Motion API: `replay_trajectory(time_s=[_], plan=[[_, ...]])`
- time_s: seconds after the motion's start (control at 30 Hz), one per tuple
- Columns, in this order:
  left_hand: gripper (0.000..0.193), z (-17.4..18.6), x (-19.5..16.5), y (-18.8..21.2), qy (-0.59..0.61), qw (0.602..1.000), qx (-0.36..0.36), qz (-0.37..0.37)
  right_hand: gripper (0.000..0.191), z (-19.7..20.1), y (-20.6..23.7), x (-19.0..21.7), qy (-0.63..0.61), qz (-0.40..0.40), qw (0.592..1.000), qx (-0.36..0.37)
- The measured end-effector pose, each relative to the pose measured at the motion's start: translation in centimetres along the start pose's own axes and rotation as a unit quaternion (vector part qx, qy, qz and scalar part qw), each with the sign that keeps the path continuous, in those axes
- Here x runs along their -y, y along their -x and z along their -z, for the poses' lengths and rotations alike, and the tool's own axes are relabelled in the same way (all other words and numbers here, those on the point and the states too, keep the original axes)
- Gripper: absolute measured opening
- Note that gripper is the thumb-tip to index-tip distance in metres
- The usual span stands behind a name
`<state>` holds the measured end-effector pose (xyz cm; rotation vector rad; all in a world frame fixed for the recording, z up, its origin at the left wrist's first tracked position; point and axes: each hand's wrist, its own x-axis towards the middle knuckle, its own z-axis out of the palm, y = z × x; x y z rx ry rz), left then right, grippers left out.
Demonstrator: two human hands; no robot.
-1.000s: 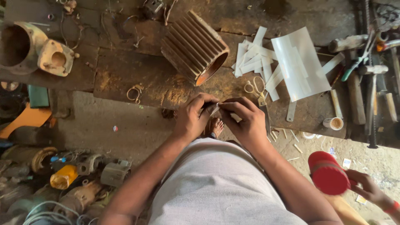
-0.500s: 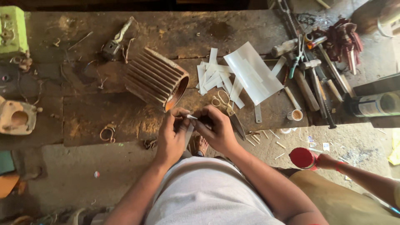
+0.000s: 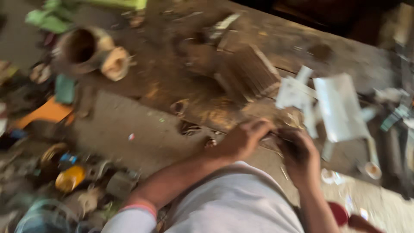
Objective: The person cuts a white plastic sheet into narrow strips using scissors, then bends the strips and inserts them into the slots of an electric motor stator housing on the workbench, pressing them into place by hand.
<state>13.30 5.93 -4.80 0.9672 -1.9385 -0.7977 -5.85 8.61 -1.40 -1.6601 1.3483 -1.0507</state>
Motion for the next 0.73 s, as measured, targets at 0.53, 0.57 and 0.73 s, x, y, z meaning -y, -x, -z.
replay_trajectory(time_s=[0.53, 0.57, 0.73], plan=[[0.051, 3.1, 7.6, 4.7, 0.149, 0.981, 0.094, 0.085, 0.028, -4.6, 1.6, -3.7, -0.064, -0.096, 0.992, -0.051], [0.052, 2.4, 7.8, 5.1, 0.108, 0.985, 0.115, 0.075, 0.024, -4.8, 1.8, -3.9, -0.017, -0.080, 0.996, -0.045], [0.031, -1.0, 9.0, 5.2, 0.077, 0.997, 0.019, 0.025, 0.016, -2.9, 3.8, -1.7, 0.123, -0.017, 0.991, -0.047]])
